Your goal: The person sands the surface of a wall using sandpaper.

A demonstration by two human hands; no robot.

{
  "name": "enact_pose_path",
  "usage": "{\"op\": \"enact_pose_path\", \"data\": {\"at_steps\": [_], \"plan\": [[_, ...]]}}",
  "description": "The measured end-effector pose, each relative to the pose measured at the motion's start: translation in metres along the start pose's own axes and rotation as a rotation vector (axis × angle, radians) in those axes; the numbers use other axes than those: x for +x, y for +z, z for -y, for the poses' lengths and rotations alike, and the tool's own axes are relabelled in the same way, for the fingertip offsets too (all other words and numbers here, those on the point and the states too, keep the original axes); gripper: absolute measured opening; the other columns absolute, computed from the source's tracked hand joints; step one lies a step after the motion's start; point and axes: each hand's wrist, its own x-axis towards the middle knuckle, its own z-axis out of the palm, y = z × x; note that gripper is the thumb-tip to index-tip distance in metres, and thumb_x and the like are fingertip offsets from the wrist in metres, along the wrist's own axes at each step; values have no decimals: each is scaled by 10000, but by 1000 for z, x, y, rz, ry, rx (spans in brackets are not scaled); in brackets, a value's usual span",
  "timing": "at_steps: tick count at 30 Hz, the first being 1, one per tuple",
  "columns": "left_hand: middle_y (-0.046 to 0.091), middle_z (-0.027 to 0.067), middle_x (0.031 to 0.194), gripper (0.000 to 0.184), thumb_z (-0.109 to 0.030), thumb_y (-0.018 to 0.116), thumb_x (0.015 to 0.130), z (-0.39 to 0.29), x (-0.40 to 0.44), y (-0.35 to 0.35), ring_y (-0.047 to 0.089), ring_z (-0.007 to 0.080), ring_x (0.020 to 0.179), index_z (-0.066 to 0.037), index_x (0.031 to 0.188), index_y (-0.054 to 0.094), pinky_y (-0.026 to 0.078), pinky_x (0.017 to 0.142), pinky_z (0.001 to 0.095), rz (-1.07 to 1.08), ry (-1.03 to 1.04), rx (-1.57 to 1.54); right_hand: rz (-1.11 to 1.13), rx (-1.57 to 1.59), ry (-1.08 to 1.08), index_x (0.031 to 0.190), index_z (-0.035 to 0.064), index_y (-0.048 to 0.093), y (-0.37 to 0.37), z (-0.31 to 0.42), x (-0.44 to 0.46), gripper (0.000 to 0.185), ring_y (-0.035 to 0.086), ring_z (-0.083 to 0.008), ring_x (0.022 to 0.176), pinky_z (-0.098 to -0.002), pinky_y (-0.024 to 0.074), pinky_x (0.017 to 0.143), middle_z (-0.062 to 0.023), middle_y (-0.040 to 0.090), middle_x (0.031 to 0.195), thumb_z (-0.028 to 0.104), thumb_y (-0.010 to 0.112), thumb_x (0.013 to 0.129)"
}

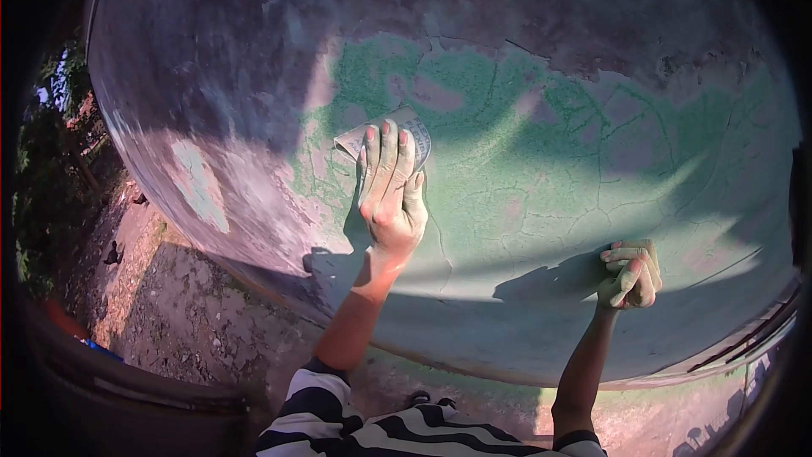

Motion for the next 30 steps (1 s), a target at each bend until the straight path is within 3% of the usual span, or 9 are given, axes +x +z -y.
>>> {"op": "enact_pose_path", "data": {"at_steps": [4,9,11,15,17,20,24,27,30], "plan": [[537,234,1376,387,-145,516,971,29,25,-10,408,419,1368,39,1305,581,316,1111,510,-94,7,1,-62,-24,57,522,-10,490,6,7,2,398,550,-211,536,-317,477,510,-101,591,545,80,441,907],[539,282,1349,397,-124,539,903,17,-127,-7,434,460,1333,79,1235,615,319,1106,555,71,-107,2,-135,6,131,520,-7,508,21,28,-12,381,556,-202,526,-313,485,493,-98,595,536,82,438,884],[575,236,1330,374,-127,568,899,23,-139,-13,490,427,1301,31,1228,646,342,1096,530,91,-114,34,-74,62,166,518,-5,512,32,42,-25,385,556,-208,506,-316,491,485,-102,601,538,99,433,881],[530,210,1394,407,-87,568,916,36,-65,-24,441,417,1344,21,1308,587,326,1111,504,26,-111,6,135,136,58,502,-1,474,50,61,-38,434,539,-205,449,-319,478,452,-109,574,503,123,437,916],[501,191,1429,395,-84,532,954,46,-32,-30,405,414,1369,23,1334,561,303,1125,499,-40,-139,-35,134,169,86,503,2,483,56,66,-44,424,551,-198,435,-314,467,443,-102,581,497,123,447,908],[498,205,1426,408,-85,544,941,62,-46,-28,411,415,1365,37,1331,556,308,1123,499,-76,-83,26,83,194,89,510,4,491,67,60,-49,407,547,-195,428,-300,438,431,-102,579,495,91,456,906],[556,289,1323,397,-19,584,842,54,-163,-29,466,469,1304,82,1224,622,339,1097,544,0,-222,18,55,81,13,520,1,488,77,46,-67,376,530,-182,415,-281,388,413,-107,573,487,40,474,894],[563,290,1312,389,-14,587,841,60,-167,-36,475,466,1296,87,1215,626,335,1101,544,30,-222,12,46,71,-33,520,5,477,85,51,-67,377,513,-169,407,-269,377,409,-105,568,485,27,480,896],[524,268,1373,402,-18,555,893,73,-100,-41,429,453,1339,86,1281,573,331,1107,527,-23,-168,-1,21,71,-39,517,10,477,85,48,-68,385,512,-168,407,-264,376,409,-97,563,480,28,479,902]]}}
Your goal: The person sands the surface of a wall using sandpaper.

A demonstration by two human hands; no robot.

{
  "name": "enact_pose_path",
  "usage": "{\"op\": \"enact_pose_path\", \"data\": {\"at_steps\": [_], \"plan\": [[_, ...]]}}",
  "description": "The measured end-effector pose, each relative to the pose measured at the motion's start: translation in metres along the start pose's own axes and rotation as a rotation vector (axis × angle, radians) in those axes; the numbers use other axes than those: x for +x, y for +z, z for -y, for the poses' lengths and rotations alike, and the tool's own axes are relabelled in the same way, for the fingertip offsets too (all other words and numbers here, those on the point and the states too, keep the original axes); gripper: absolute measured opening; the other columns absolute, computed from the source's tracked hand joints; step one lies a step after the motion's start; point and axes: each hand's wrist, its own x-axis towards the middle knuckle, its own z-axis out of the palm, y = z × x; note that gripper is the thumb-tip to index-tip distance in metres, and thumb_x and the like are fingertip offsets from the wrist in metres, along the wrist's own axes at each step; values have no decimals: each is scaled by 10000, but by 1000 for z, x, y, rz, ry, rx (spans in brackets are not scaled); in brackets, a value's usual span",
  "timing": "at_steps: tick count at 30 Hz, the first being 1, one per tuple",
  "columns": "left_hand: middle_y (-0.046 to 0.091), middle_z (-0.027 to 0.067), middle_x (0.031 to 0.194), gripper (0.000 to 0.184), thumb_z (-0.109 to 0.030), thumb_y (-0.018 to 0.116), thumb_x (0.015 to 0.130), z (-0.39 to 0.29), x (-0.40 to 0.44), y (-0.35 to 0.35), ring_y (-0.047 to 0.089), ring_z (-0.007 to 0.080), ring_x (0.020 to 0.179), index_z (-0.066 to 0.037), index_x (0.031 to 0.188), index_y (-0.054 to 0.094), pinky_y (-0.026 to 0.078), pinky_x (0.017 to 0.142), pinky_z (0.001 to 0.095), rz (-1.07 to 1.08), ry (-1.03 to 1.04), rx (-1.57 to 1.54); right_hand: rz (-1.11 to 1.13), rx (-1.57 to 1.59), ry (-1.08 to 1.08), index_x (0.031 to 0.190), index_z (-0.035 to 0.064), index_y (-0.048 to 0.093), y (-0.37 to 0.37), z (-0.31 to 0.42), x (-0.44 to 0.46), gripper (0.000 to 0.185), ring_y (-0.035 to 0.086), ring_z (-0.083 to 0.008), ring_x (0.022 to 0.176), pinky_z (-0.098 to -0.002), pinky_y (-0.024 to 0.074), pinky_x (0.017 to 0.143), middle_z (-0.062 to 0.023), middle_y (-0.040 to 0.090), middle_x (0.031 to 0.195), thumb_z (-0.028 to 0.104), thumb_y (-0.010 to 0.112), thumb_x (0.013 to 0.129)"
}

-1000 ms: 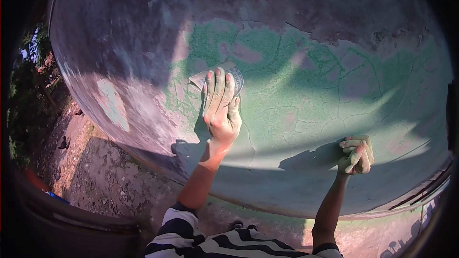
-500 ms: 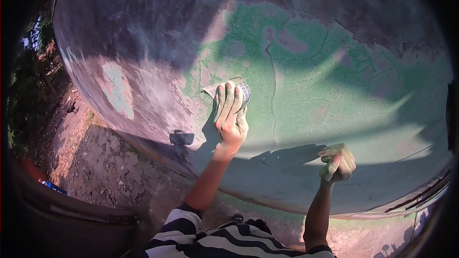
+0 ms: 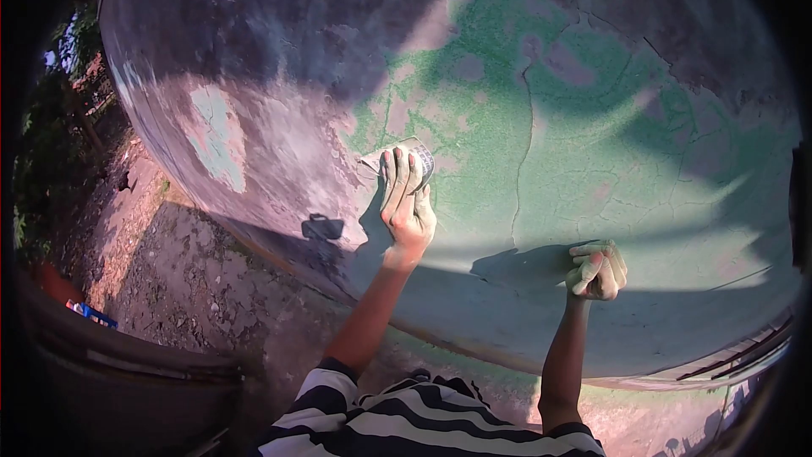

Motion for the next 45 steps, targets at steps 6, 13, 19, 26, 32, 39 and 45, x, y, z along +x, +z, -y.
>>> {"op": "enact_pose_path", "data": {"at_steps": [6,13,19,26,32,39,45], "plan": [[509,261,1392,408,-76,522,928,1,24,4,414,441,1355,83,1302,558,316,1115,518,-76,-42,40,8,-35,-30,513,20,466,-1,1,-1,388,514,-165,391,-259,365,405,-79,553,464,37,490,900],[526,295,1354,380,-66,531,930,3,-22,2,425,474,1333,126,1255,571,319,1109,538,-20,-43,3,-2,-70,-37,487,45,460,2,0,0,360,504,-143,377,-244,351,401,-44,547,448,22,520,841],[496,311,1377,378,-51,508,941,-4,25,6,407,490,1338,135,1267,555,312,1115,533,-108,-5,29,-21,-51,-47,480,48,460,2,-3,-2,352,504,-141,374,-236,360,402,-40,550,446,29,525,825],[527,342,1319,411,-30,538,842,-28,-117,2,407,533,1315,153,1207,589,343,1087,563,174,-147,-5,-16,-83,-69,480,72,483,0,-2,-1,325,486,-134,363,-240,355,413,-11,550,453,12,528,796],[469,329,1392,406,-92,497,951,-29,10,14,360,526,1351,138,1284,535,271,1118,570,21,-27,-46,30,-59,-81,522,61,469,-6,-4,-3,276,497,-137,385,-248,361,412,-13,565,490,12,538,785],[501,355,1337,421,-135,460,973,-50,-93,23,381,546,1322,208,1202,545,294,1099,603,134,-28,-69,0,18,-75,529,59,481,-6,-7,-7,233,468,-141,389,-258,348,402,-15,544,494,19,568,742],[511,348,1333,438,-151,406,1002,-70,-35,37,363,544,1335,212,1207,539,284,1103,604,78,26,-55,26,58,-95,499,62,471,-10,-9,-8,255,506,-121,382,-242,395,387,-25,569,490,38,548,741]]}}
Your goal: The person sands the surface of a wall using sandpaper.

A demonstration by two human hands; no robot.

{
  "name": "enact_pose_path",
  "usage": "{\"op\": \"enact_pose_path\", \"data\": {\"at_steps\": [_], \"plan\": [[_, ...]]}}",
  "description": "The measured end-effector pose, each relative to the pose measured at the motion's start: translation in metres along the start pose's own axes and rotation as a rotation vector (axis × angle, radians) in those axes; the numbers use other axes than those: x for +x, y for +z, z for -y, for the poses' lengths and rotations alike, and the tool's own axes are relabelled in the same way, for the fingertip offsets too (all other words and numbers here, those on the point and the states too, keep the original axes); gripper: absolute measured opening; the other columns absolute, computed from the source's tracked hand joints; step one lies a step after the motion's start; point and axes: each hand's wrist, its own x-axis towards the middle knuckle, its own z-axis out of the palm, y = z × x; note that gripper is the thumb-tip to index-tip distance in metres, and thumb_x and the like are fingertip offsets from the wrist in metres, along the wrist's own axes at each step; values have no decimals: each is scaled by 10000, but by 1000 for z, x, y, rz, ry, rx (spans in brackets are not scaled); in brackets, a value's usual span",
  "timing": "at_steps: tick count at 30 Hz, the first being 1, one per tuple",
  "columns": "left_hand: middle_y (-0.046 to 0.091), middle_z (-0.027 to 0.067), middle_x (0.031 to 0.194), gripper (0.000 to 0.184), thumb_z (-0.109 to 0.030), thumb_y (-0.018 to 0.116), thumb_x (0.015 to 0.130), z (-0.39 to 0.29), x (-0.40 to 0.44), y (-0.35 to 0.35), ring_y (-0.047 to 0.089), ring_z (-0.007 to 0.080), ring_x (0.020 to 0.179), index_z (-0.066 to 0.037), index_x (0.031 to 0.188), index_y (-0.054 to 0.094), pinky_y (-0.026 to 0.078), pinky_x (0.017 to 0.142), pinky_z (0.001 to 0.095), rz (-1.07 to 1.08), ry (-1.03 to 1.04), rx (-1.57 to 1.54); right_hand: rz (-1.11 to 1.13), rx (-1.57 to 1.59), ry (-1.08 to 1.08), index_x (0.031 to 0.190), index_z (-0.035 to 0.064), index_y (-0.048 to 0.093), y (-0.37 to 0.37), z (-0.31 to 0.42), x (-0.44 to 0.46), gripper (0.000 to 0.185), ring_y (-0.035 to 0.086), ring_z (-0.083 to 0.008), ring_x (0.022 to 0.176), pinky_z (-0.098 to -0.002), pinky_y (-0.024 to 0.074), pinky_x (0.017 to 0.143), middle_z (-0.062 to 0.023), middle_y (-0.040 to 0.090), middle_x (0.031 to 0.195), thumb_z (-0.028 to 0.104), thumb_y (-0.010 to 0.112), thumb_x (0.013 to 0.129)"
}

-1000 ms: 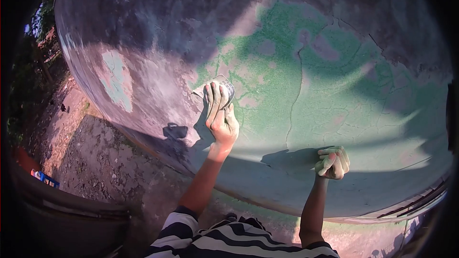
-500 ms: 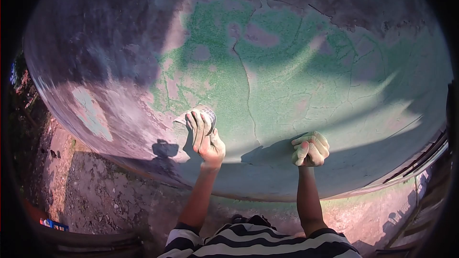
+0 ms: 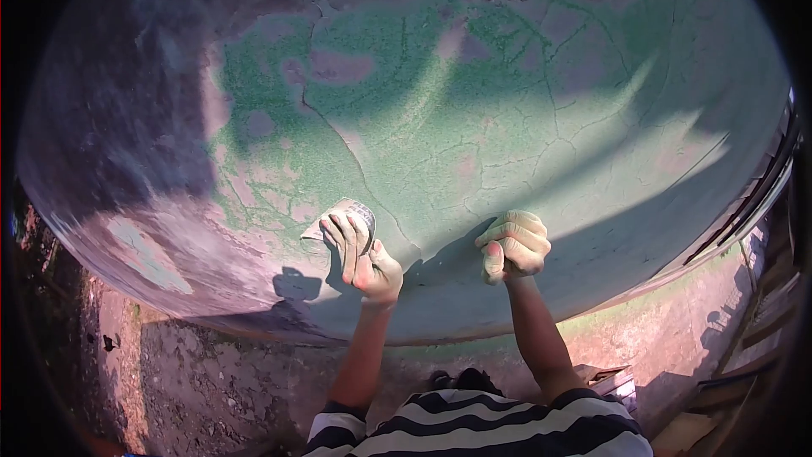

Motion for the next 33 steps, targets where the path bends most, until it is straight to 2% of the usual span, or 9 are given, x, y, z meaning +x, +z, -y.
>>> {"op": "enact_pose_path", "data": {"at_steps": [4,8,11,14,19,22,26,29,33], "plan": [[498,337,1356,426,-146,410,1001,-11,49,-1,354,535,1347,183,1236,543,278,1111,594,-32,1,-53,-28,15,25,533,66,476,-1,-2,0,218,479,-137,393,-258,350,395,-20,552,514,30,589,716],[500,336,1355,410,-116,448,957,-7,-17,4,355,527,1352,161,1240,559,273,1112,602,30,27,-8,-51,23,48,530,64,476,-3,-1,-3,224,491,-140,390,-258,355,387,-26,566,518,40,592,720],[502,337,1352,410,-112,466,938,-21,-53,5,353,529,1352,155,1231,571,272,1113,602,228,-24,-88,-67,17,49,528,65,477,-3,-2,-2,225,483,-142,382,-260,351,380,-31,569,516,43,596,718],[512,322,1350,407,-111,477,931,-29,-31,11,369,514,1351,157,1220,580,269,1116,597,158,30,-113,-75,31,68,527,66,478,-3,-2,-2,221,483,-143,382,-263,348,377,-31,565,512,39,596,713],[494,279,1397,408,-157,417,1016,-44,100,18,377,483,1362,123,1277,559,279,1123,558,-29,164,-131,-84,67,99,533,68,483,-4,0,-1,225,485,-149,395,-271,349,383,-32,563,520,33,600,723],[486,272,1408,405,-155,399,1027,-46,108,17,382,471,1364,112,1289,556,288,1121,546,-18,173,-62,-45,47,119,534,69,483,-6,2,-1,230,481,-154,401,-276,341,387,-34,560,523,26,603,725],[492,261,1407,401,-150,412,1022,-32,19,19,395,447,1364,101,1302,552,293,1126,526,137,169,68,-49,91,211,531,61,473,-10,8,-9,237,466,-155,398,-283,337,391,-32,558,527,12,609,718],[516,246,1391,401,-162,412,1029,-30,28,17,410,451,1351,94,1304,553,295,1125,533,113,175,25,-35,130,283,527,58,458,-8,16,-20,257,442,-176,396,-307,313,390,-47,523,521,9,625,716],[530,233,1382,412,-191,400,1043,-38,110,17,418,450,1345,90,1301,555,305,1121,541,-24,216,-49,-3,227,373,533,50,469,5,33,-34,275,429,-204,403,-333,300,402,-64,475,511,-16,631,745]]}}
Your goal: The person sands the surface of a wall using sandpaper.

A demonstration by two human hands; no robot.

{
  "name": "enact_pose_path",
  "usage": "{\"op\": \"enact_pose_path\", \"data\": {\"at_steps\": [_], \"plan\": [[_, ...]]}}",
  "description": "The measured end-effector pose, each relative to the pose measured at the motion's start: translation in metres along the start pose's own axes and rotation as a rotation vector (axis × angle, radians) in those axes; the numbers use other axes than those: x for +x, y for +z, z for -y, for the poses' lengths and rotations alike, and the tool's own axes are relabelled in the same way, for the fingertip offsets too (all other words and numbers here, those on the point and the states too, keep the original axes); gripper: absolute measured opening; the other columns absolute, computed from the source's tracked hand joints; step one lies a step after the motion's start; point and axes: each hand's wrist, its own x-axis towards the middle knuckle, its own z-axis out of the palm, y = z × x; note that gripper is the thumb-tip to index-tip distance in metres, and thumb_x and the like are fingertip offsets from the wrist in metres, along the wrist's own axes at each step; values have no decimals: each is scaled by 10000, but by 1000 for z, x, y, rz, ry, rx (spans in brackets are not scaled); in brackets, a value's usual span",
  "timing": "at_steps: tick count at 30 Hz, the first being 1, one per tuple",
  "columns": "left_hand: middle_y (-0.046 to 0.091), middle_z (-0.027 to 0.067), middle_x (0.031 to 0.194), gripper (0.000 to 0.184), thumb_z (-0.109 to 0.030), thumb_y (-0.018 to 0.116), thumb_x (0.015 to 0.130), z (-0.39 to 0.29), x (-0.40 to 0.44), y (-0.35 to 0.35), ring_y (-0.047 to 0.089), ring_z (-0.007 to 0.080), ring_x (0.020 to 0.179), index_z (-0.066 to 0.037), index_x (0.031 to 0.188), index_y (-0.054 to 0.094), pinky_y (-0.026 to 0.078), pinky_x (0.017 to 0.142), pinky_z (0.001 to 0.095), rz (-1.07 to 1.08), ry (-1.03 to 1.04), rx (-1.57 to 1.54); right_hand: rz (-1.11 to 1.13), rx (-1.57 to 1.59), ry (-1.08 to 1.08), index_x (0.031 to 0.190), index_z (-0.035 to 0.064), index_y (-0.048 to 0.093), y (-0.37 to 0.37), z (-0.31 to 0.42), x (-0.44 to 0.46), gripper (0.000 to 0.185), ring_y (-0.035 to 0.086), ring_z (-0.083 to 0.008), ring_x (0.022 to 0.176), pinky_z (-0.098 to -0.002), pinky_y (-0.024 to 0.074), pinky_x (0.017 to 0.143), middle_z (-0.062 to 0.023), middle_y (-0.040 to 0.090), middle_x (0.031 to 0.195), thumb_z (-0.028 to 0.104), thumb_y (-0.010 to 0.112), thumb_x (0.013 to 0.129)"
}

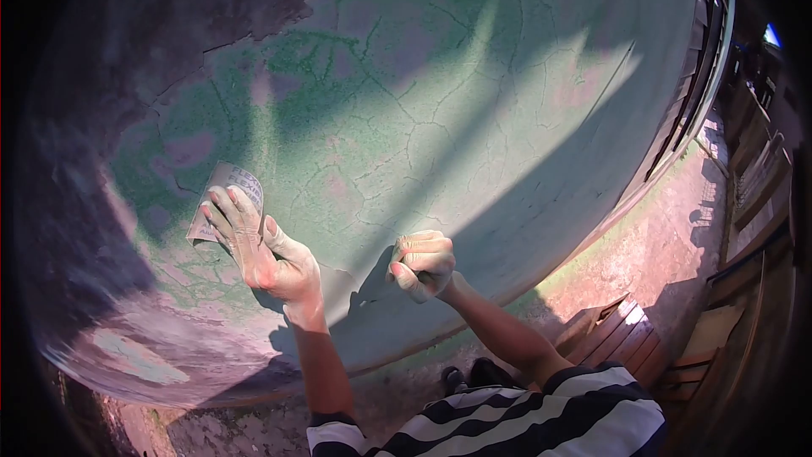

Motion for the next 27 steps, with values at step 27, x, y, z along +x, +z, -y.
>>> {"op": "enact_pose_path", "data": {"at_steps": [27], "plan": [[503,213,1416,401,-192,438,1030,-20,-85,7,392,438,1367,69,1312,555,308,1120,549,199,10,104,467,9,1173,1084,58,674,-60,64,-227,280,653,-144,738,-306,511,653,-85,716,855,273,677,905]]}}
